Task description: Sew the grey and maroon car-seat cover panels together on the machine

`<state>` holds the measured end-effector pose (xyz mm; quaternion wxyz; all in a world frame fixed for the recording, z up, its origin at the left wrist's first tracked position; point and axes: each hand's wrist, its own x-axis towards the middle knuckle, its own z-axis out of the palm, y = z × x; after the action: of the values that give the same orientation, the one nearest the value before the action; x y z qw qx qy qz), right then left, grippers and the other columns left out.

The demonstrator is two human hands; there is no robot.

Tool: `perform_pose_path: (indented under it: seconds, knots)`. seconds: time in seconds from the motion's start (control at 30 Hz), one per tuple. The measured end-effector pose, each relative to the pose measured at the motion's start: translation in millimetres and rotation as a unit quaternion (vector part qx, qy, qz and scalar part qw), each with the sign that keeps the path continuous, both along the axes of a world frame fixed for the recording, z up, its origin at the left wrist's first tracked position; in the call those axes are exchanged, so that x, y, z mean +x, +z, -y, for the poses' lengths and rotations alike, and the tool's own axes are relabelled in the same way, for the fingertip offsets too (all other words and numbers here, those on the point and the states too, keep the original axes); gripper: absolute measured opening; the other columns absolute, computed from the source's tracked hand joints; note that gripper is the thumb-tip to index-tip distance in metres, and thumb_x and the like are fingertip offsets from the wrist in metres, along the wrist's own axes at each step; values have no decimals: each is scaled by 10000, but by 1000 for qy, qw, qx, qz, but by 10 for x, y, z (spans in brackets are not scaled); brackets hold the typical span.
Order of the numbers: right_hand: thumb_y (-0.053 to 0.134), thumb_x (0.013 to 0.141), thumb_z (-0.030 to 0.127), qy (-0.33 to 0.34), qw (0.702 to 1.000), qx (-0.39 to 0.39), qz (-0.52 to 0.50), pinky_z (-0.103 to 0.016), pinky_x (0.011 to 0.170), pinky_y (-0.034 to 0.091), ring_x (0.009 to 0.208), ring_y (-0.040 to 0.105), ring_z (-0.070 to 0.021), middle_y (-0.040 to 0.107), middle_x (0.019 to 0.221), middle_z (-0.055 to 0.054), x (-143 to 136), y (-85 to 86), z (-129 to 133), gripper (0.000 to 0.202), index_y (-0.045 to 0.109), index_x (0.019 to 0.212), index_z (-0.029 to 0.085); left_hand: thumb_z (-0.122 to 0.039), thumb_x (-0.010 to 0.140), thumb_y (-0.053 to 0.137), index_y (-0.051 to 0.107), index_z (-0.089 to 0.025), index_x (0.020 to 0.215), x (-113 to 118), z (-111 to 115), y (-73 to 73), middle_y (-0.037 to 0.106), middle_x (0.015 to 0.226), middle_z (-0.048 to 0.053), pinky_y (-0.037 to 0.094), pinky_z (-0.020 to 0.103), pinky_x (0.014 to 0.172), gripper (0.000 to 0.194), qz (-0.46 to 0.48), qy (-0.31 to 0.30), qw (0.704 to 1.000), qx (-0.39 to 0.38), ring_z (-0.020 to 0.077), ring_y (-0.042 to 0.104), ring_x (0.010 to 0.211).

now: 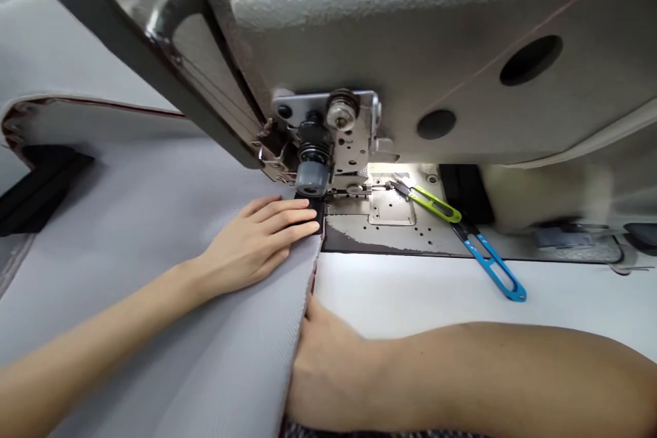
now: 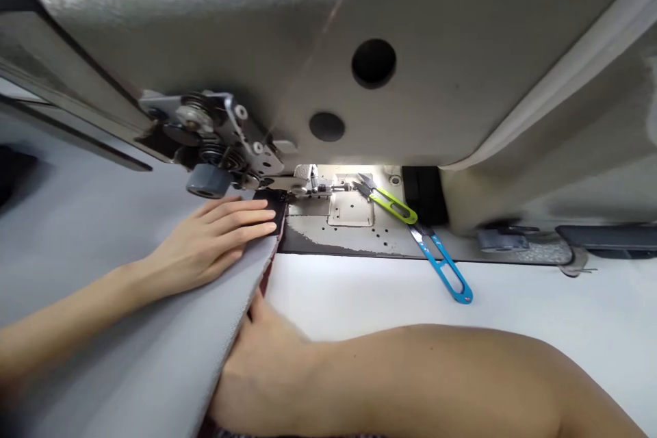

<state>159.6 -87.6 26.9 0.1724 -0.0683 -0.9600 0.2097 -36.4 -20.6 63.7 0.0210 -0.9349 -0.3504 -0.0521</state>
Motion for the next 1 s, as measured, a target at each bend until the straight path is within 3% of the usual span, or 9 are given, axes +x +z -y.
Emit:
perform_pose_path:
  seconds: [0.13,0.37,0.53,0.8,1.0]
  knots:
    - [578,879,205,17,1000,16,6,-738,1088,240,1144,546,-400,710,1119,-119,77,96,29,211,774,956,222,-132,963,437,495,-323,1376,-125,-54,-52,589,1382,33,342,445,1131,458,31,-42,998,-23,226,444,1379]
    - [564,880,192,2,1000,30,-6,-755,1083,224,1192,522,-413,678,1220,-128,67,70,33,241,760,1019,207,-94,954,441,515,-271,1348,-106,-88,-17,648,1302,30,407,405,1075,438,61,-67,995,-34,231,445,1374]
    - [584,856,172,-2,1000,25,-15,-801,1079,142,1119,546,-401,720,1046,-95,54,10,59,194,754,938,216,-110,962,426,554,-255,1286,-34,-39,48,649,1300,15,341,404,1123,377,31,-51,998,-38,221,460,1357]
    - [585,846,189,-16,1000,17,-21,-787,1089,99,1101,539,-385,717,999,-73,15,-63,48,188,739,941,243,-124,978,422,579,-289,1258,-77,-125,16,655,1292,-3,305,378,1137,361,50,-53,997,-38,189,456,1367]
    - [575,855,204,-13,1000,14,-15,-774,1062,192,1041,554,-377,710,995,-93,-15,-106,3,168,742,862,216,-128,977,418,588,-302,1257,-104,-188,-31,645,1312,5,284,406,1148,371,61,-50,996,-32,200,448,1376]
